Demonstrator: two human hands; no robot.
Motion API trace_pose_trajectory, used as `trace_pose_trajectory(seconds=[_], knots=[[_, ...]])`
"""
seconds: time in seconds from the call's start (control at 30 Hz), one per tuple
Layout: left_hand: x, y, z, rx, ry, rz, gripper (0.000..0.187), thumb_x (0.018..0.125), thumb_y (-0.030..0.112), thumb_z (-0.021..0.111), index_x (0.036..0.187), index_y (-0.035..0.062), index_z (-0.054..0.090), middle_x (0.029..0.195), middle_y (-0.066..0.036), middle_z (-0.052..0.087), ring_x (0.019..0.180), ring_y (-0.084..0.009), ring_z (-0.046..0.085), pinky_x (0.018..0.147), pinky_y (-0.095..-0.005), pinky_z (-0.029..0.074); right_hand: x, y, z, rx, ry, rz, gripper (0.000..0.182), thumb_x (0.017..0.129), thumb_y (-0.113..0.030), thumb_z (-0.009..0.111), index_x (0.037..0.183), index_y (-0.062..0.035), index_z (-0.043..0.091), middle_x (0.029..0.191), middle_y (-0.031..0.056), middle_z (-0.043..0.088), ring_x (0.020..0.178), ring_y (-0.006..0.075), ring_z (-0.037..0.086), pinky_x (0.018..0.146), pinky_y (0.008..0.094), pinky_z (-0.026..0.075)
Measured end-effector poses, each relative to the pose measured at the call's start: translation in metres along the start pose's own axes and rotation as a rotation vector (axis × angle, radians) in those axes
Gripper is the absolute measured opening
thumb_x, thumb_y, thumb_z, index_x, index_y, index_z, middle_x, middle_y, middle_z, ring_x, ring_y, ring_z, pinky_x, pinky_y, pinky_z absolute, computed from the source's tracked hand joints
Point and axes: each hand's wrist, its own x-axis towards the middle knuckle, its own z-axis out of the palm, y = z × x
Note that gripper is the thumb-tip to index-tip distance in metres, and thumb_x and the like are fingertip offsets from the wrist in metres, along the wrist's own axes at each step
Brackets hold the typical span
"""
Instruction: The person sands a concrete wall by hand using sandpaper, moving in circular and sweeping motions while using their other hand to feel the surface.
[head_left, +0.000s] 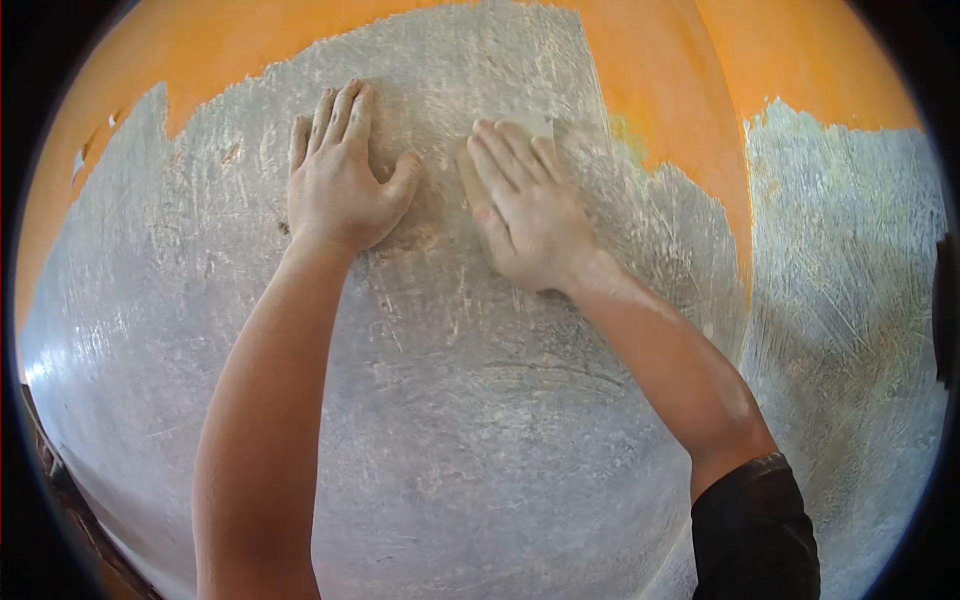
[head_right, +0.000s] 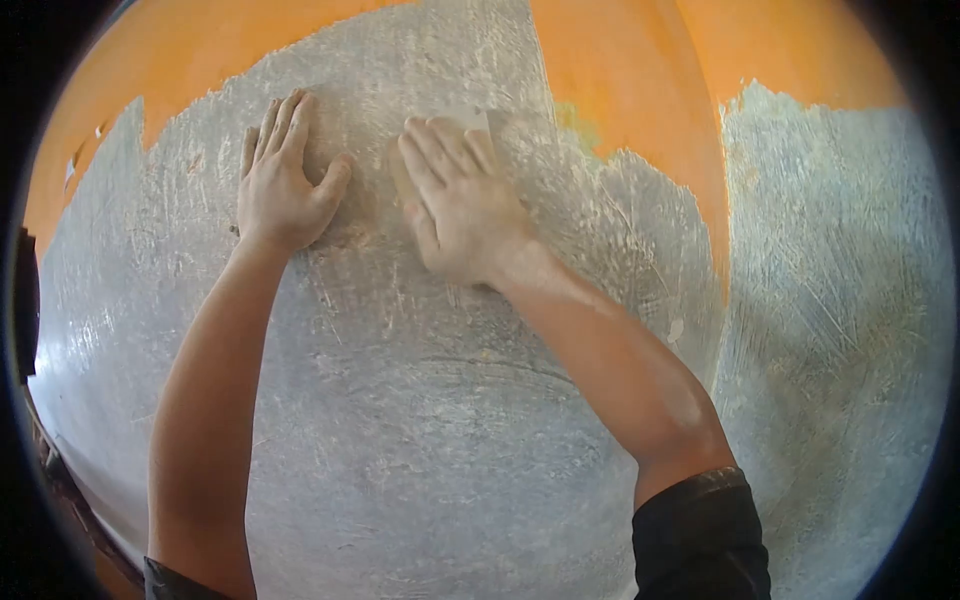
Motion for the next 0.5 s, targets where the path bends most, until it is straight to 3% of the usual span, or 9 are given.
trace_pose_trajectory(seconds=[0.07, 0.17, 0.27, 0.37, 0.47, 0.5], knots=[[0.003, 0.000, -0.001, 0.001, 0.005, -0.017, 0.074, 0.086, 0.042, 0.052, 0.148, 0.0077, 0.032, 0.156, -0.008, 0.030, 0.146, -0.0245, 0.020, 0.121, -0.0405, 0.012, 0.041, 0.020, 0.005, 0.078, 0.072, 0.046, 0.062, 0.099, -0.032, 0.022, 0.150, 0.0023, 0.018, 0.159, 0.0156, 0.017, 0.148, 0.0266, 0.011, 0.121, 0.0443, 0.005], [0.002, -0.002, 0.000, 0.007, 0.015, -0.010, 0.072, 0.087, 0.042, 0.050, 0.148, 0.0074, 0.033, 0.156, -0.008, 0.030, 0.146, -0.0248, 0.019, 0.121, -0.0406, 0.012, 0.094, 0.026, 0.017, 0.074, 0.194, 0.285, 0.062, 0.099, -0.032, 0.022, 0.151, 0.0017, 0.017, 0.159, 0.0144, 0.017, 0.149, 0.0262, 0.011, 0.120, 0.0448, 0.005], [-0.001, -0.007, 0.004, 0.028, 0.035, 0.034, 0.068, 0.090, 0.040, 0.046, 0.148, 0.0072, 0.033, 0.156, -0.008, 0.030, 0.147, -0.0248, 0.019, 0.121, -0.0414, 0.012, 0.076, 0.000, 0.025, -0.018, 0.190, 0.244, 0.062, 0.099, -0.032, 0.023, 0.151, 0.0016, 0.017, 0.159, 0.0143, 0.017, 0.148, 0.0274, 0.011, 0.120, 0.0445, 0.005], [-0.010, -0.013, 0.008, 0.046, 0.034, 0.072, 0.065, 0.092, 0.038, 0.042, 0.148, 0.0074, 0.033, 0.155, -0.008, 0.030, 0.147, -0.0251, 0.019, 0.121, -0.0426, 0.012, 0.001, -0.037, 0.008, 0.034, 0.032, 0.103, 0.062, 0.100, -0.032, 0.022, 0.151, 0.0023, 0.016, 0.159, 0.0151, 0.016, 0.148, 0.0288, 0.010, 0.120, 0.0455, 0.006], [-0.012, -0.015, 0.006, 0.063, 0.036, 0.086, 0.063, 0.093, 0.037, 0.041, 0.149, 0.0077, 0.032, 0.155, -0.008, 0.030, 0.146, -0.0255, 0.020, 0.120, -0.0435, 0.012, -0.020, -0.015, 0.000, -0.050, -0.112, -0.050, 0.062, 0.099, -0.032, 0.021, 0.150, 0.0030, 0.018, 0.159, 0.0163, 0.017, 0.148, 0.0301, 0.011, 0.120, 0.0471, 0.006], [-0.012, -0.014, 0.005, 0.060, 0.040, 0.087, 0.063, 0.093, 0.037, 0.041, 0.149, 0.0077, 0.032, 0.155, -0.008, 0.031, 0.146, -0.0256, 0.020, 0.120, -0.0436, 0.012, -0.011, -0.008, 0.003, -0.012, -0.039, 0.002, 0.062, 0.099, -0.032, 0.021, 0.150, 0.0024, 0.019, 0.159, 0.0163, 0.017, 0.148, 0.0303, 0.012, 0.120, 0.0472, 0.006]])
